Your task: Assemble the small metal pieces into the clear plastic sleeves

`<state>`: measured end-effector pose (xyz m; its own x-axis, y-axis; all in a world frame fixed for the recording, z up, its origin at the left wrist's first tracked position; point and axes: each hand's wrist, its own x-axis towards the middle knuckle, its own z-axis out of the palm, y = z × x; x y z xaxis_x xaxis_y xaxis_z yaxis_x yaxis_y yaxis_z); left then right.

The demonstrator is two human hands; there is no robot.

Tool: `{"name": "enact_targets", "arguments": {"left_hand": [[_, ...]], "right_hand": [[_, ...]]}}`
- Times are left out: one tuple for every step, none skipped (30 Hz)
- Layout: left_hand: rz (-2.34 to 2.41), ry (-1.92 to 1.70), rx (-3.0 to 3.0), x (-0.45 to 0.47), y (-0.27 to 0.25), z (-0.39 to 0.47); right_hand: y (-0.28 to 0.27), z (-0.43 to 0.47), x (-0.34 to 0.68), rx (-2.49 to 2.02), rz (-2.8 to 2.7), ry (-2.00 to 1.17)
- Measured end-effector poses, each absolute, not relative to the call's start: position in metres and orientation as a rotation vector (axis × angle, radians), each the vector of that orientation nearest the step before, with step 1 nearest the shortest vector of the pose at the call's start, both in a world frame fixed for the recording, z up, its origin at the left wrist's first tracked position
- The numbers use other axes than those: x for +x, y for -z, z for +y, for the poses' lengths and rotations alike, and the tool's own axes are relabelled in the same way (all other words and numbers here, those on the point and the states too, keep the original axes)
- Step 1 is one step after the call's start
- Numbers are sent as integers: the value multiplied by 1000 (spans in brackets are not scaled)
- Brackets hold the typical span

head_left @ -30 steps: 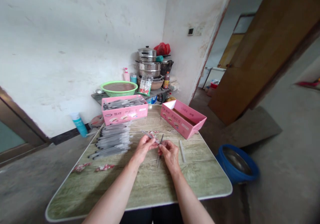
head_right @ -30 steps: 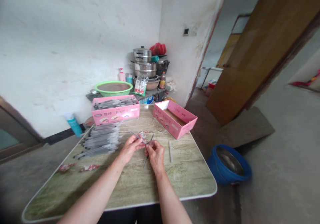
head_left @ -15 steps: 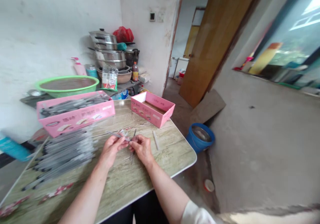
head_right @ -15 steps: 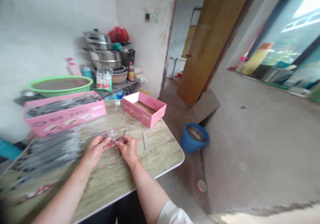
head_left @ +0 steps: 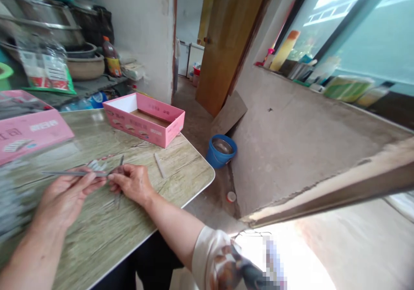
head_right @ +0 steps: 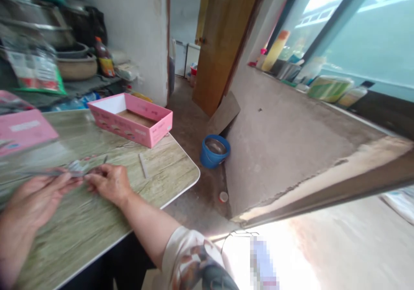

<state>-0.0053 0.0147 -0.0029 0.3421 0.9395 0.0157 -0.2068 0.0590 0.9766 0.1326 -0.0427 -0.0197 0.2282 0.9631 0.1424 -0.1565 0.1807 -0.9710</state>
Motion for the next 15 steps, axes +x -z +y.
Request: {"name": "enact_targets", "arguments": {"left_hand": [[813, -1033, 1160, -5, 3, 15], [817, -1031, 1136, -6, 3, 16], [823, -1032, 1116, -6, 4, 17], [829, -1037, 1102, -6, 5, 18], [837, -1043, 1095, -6, 5, 19], [847, -1056, 1093, -7, 6, 20], [855, -1067, 1091, -7, 7, 20], [863, -1079, 1090, -7, 7, 20], [872, -1089, 1091, -7, 7, 20], [879, -1095, 1096, -6, 7, 20], [884, -1103, 1104, -6, 6, 20], [889, -1112, 1111, -5, 5, 19], [894, -1114, 1118, -4, 5, 19], [901, -1112, 1124, -3, 4, 19], [911, -1107, 1128, -3, 3, 18]], "right_hand": [[21, -42, 133, -1057, -1014, -1001], [23, -42, 133, -1062, -1033, -986], [24, -42, 133, -1075, -1055, -969], [25, -42, 133, -1099, -1081, -946], [26, -42, 133, -1133, -1111, -919], [26, -42, 133, -1172, -1145, -887], [26, -42, 133, -1212, -1181, -850], [25, -43, 133, -1248, -1219, -811], [24, -43, 133, -1281, -1254, -772], [22, -43, 133, -1312, -1286, -736], [21, -44, 132, -1342, -1315, -702], [19, -44, 132, -1373, -1344, -672], [16, -45, 133, -1405, -1370, -646], [14, -45, 133, -1437, -1395, -624], [13, -46, 133, -1466, -1420, -600]]}}
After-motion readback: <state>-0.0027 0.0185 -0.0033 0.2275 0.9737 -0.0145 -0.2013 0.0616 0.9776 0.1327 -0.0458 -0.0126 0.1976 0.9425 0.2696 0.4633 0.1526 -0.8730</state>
